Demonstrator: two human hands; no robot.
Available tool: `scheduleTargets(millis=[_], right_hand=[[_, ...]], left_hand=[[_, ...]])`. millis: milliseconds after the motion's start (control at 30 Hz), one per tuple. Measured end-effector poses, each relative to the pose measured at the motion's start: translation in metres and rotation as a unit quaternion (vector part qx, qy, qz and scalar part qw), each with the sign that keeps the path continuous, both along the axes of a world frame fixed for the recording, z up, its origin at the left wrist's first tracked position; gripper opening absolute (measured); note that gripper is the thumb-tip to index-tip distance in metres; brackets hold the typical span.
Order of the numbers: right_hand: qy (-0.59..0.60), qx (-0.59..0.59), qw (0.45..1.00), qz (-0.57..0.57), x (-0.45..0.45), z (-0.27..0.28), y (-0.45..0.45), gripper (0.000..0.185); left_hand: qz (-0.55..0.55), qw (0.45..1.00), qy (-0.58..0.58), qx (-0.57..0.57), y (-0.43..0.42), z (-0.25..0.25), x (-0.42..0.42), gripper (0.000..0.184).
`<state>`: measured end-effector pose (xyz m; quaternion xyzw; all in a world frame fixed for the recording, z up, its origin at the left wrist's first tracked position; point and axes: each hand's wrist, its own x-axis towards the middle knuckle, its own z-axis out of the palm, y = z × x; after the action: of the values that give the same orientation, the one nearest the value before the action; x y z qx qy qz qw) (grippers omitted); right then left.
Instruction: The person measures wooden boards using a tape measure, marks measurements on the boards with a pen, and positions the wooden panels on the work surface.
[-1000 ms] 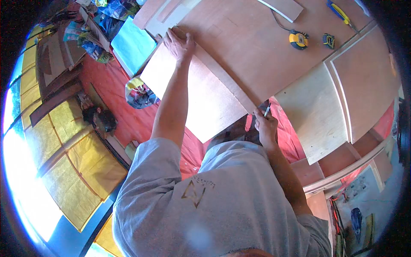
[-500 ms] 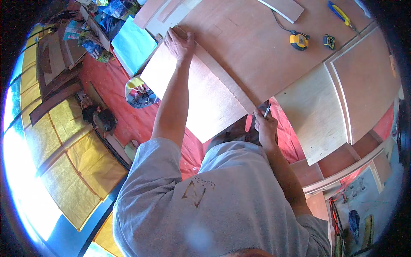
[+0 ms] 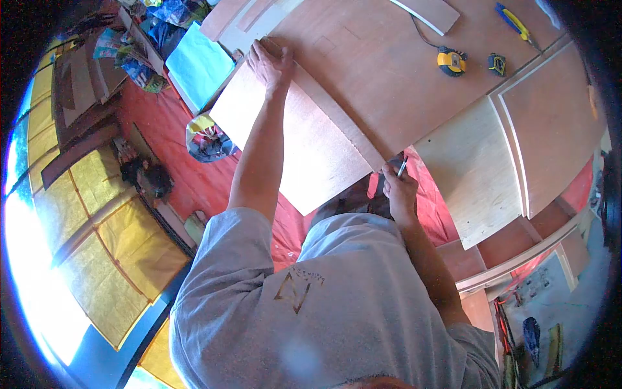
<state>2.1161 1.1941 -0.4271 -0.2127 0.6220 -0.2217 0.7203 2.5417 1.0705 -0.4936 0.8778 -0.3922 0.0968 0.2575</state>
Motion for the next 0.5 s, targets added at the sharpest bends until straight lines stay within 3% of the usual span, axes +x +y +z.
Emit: scheduleTargets(millis=[500], right_hand=[[0.001,0.014,1.0,-0.011,0.0,-0.0032,0.0028,0.014]], left_hand=[[0.0,1.0,0.026,0.002,0.0016,0.0028,-0.0023,0.082]])
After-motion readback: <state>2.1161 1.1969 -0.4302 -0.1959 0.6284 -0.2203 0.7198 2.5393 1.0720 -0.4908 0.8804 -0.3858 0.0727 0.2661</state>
